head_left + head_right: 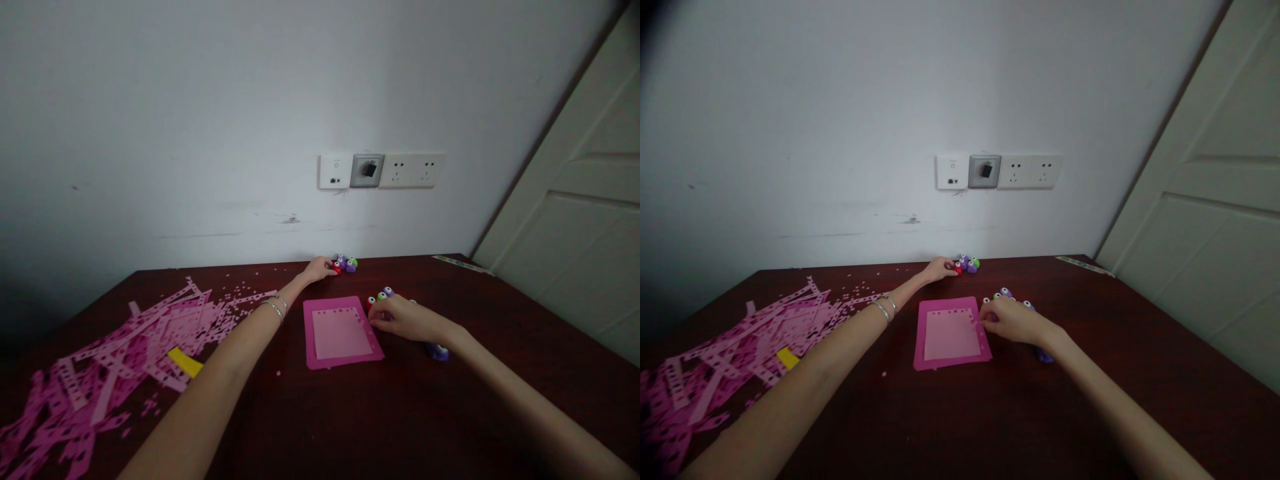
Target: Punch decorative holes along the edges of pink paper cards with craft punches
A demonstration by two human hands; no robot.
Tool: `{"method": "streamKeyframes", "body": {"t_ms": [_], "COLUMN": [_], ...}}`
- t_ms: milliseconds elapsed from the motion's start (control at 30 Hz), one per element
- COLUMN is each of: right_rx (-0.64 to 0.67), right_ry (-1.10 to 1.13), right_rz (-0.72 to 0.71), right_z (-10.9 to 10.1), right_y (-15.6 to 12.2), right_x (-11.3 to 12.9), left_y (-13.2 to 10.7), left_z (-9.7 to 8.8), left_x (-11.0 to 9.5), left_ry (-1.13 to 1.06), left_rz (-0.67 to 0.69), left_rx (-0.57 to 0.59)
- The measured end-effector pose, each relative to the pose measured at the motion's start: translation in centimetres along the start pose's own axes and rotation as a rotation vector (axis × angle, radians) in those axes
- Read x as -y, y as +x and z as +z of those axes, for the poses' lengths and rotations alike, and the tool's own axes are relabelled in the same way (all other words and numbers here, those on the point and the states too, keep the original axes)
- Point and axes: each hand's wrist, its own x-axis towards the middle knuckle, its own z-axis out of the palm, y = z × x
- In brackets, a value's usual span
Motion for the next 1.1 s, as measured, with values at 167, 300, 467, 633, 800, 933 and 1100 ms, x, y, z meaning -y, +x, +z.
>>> {"method": "streamKeyframes", "body": {"t_ms": [167, 300, 467, 633, 800, 933, 1100], "right_rx": [-0.012, -0.114, -0.216, -0.275, -0.366, -0.399, -0.366], "right_ry": [0.003, 0.014, 0.05, 0.064, 0.106, 0.174, 0.204], "right_rz": [0.026, 0.045, 0.07, 0.109, 0.128, 0.139, 0.153], "right_z": [-0.3, -0.7, -1.0, -0.9, -0.5, -0.3, 0.6], "right_y": [0.0, -0.1, -0.3, -0.1, 0.1, 0.3, 0.6], "right_x": [0.3, 0.8, 0.9, 0.7, 0.9, 1.0, 1.0], "left_y": [-0.8, -2.4, -5.4, -8.6, -11.4, -12.7, -13.3], "left_z": [-0.1, -0.7, -1.6, -1.6, -1.1, -0.7, -0.4], "left_x": [-0.5, -1.9, -4.5, -6.8, -8.5, -8.9, -8.7], "left_ry": [0.01, 0.011, -0.012, -0.052, -0.004, 0.005, 0.015], "left_rz": [0.025, 0.054, 0.119, 0.194, 0.246, 0.29, 0.303], "left_rx": [-0.028, -0.052, -0.116, -0.197, -0.218, -0.2, -0.189]}}
